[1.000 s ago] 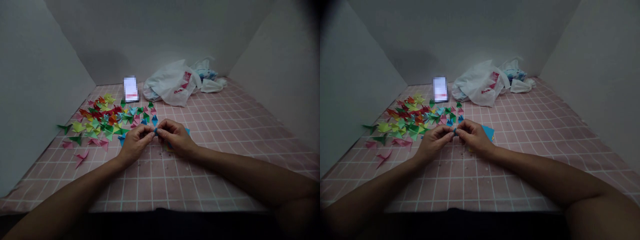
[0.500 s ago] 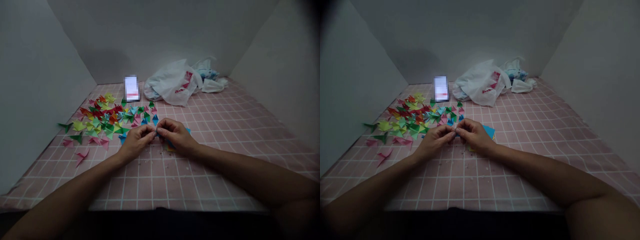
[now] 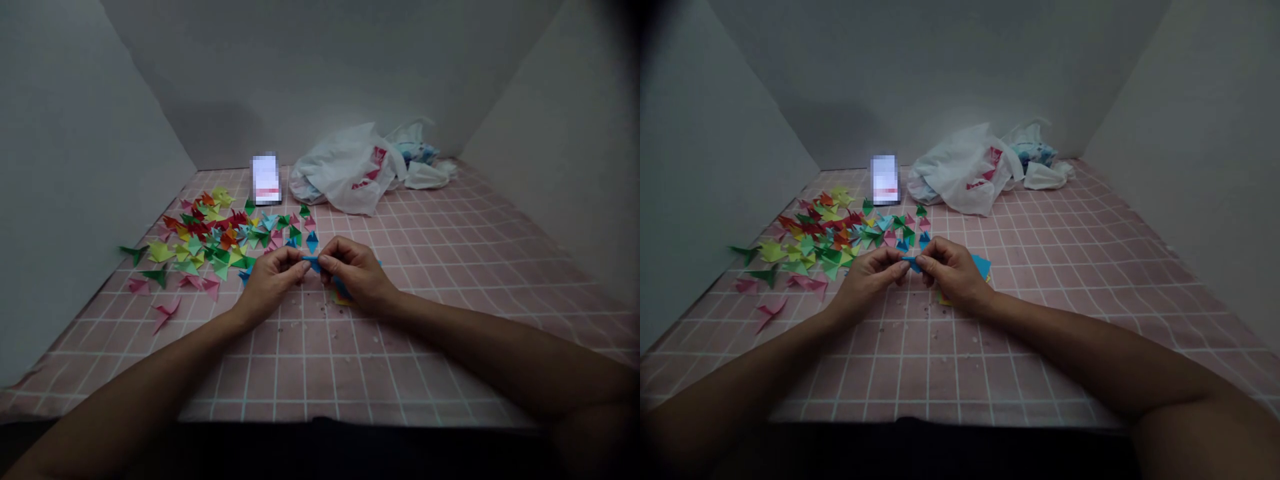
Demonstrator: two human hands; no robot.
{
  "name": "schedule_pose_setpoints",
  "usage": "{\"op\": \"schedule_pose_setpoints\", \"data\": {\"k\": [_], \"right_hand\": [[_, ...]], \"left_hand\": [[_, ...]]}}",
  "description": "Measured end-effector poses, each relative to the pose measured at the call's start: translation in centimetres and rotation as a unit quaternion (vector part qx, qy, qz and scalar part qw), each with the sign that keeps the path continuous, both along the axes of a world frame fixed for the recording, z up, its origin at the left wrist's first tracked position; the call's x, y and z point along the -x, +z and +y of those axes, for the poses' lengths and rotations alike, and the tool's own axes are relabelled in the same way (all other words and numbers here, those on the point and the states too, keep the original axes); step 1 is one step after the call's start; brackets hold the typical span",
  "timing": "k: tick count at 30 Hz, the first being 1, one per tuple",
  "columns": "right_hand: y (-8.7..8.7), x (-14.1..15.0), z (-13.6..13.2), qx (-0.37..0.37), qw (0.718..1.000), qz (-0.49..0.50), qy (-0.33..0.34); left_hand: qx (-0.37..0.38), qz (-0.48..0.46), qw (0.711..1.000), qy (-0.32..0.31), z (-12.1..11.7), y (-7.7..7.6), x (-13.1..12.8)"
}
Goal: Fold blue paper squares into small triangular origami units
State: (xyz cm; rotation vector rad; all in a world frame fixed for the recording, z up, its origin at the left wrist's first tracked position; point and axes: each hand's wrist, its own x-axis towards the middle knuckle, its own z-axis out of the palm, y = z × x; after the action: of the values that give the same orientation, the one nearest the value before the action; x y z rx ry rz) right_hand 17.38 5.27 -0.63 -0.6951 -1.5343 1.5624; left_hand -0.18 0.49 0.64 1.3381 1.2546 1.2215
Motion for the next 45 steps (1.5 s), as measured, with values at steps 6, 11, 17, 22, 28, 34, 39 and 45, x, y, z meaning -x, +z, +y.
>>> {"op": "schedule_pose_setpoints", "data": {"k": [6, 11, 17, 22, 28, 34, 39, 45], "right_hand": [[-0.2, 0.02, -0.07, -0.034, 0.999, -0.022, 0.019], [-0.28, -0.21, -0.08, -0.059, 0.997, -0.055, 0.014], [-0.23, -0.36, 0.06, -0.023, 0.998, -0.055, 0.035], [-0.42, -0.27, -0.08, -0.059, 0.995, -0.069, 0.039], [-0.18, -0.34, -0.35, -0.065, 0.994, -0.075, 0.048], [-0.37, -0.29, -0.52, -0.068, 0.995, -0.066, 0.001], [-0.48, -0.45, -0.48, -0.086, 0.993, -0.075, 0.01], [-0.31, -0.36, -0.13, -0.066, 0.995, -0.068, 0.044]], "left_hand": [[0.002, -0.051, 0.998, 0.03, 0.05, -0.08, -0.02], [0.028, -0.071, 0.997, 0.032, 0.04, -0.19, 0.01], [0.032, -0.053, 0.998, 0.017, 0.22, -0.03, 0.24], [0.01, -0.025, 0.999, 0.022, -0.06, 0.13, 0.19], [-0.005, -0.022, 0.999, 0.024, -0.35, 0.33, 0.02], [0.006, -0.034, 0.999, 0.008, -0.05, 0.19, 0.12], [-0.013, -0.029, 0.999, 0.016, -0.24, 0.13, 0.1], [-0.007, -0.027, 0.999, 0.022, -0.15, -0.14, 0.08]]}}
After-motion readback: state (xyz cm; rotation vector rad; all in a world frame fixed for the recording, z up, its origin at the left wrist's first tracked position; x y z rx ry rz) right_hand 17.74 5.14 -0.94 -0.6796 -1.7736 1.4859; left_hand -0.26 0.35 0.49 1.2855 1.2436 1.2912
